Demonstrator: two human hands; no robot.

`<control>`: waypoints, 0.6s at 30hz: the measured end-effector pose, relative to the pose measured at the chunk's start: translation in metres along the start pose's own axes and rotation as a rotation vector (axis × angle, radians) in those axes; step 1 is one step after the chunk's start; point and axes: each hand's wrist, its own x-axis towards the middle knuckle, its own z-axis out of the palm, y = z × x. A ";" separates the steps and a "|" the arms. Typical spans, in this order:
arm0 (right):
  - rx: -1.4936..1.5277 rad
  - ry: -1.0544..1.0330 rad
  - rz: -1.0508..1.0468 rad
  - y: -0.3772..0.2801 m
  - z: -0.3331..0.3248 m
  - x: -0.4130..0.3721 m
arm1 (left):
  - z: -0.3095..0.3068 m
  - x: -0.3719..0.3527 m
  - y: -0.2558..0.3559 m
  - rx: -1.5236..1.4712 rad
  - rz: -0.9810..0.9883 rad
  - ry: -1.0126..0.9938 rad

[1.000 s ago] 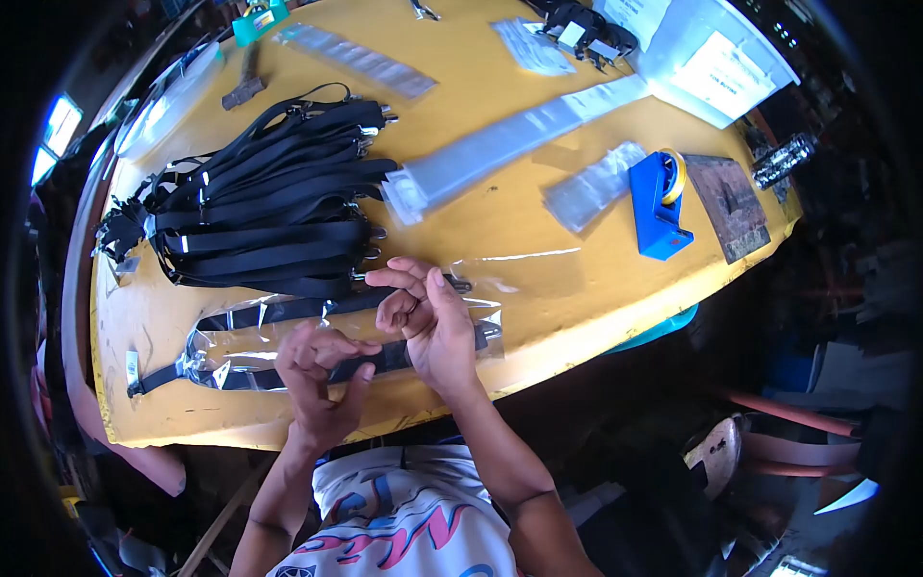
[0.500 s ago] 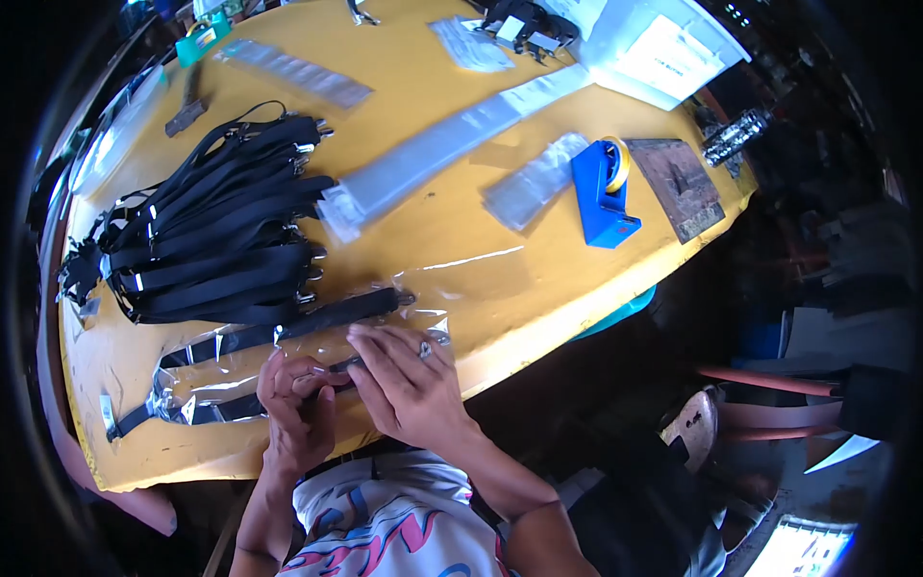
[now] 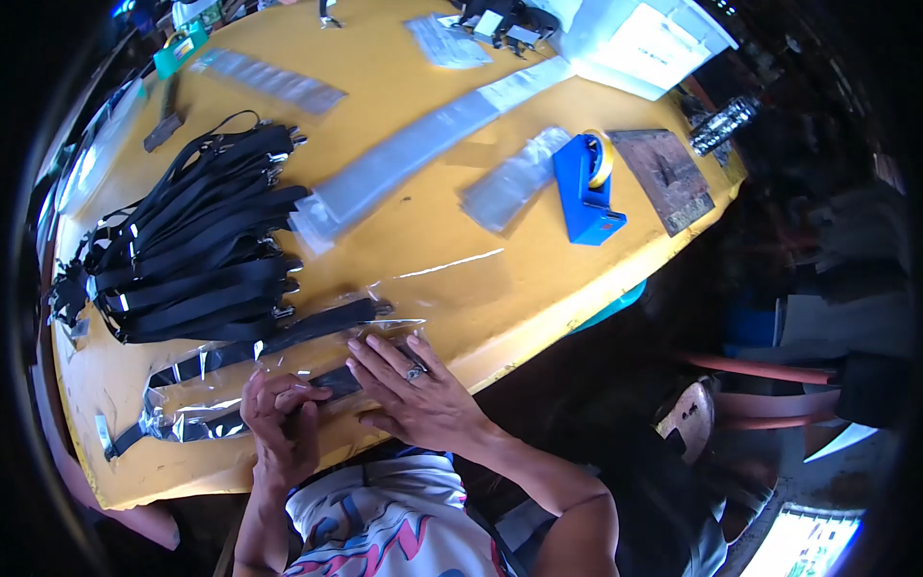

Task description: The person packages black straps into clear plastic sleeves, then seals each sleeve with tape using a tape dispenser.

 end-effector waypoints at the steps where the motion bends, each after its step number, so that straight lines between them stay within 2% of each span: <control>1: 0.016 0.002 -0.014 -0.001 -0.001 0.001 | -0.002 0.000 0.001 0.017 -0.012 0.002; 4: -0.009 -0.041 0.023 -0.003 -0.006 0.001 | 0.000 0.003 0.002 -0.155 -0.039 0.047; 5: 0.009 -0.037 0.002 -0.002 -0.005 0.002 | -0.001 0.001 0.001 -0.131 -0.053 0.054; 8: 0.001 -0.038 0.020 -0.002 -0.002 0.000 | -0.012 0.000 0.004 -0.356 -0.163 0.256; 9: 0.013 -0.043 0.013 -0.003 -0.003 0.000 | -0.017 -0.001 0.003 -0.347 -0.175 0.259; 12: -0.019 -0.017 0.033 -0.004 -0.003 0.001 | -0.029 -0.001 0.004 -0.466 -0.348 0.326; 15: -0.025 -0.028 0.035 -0.003 -0.002 0.000 | -0.035 -0.001 0.007 -0.422 -0.495 0.277; 17: -0.022 -0.033 0.033 -0.004 -0.002 0.000 | -0.039 0.007 0.015 -0.376 -0.521 0.241; 18: -0.021 -0.034 0.037 -0.004 -0.002 0.000 | -0.043 0.010 0.017 -0.315 -0.540 0.096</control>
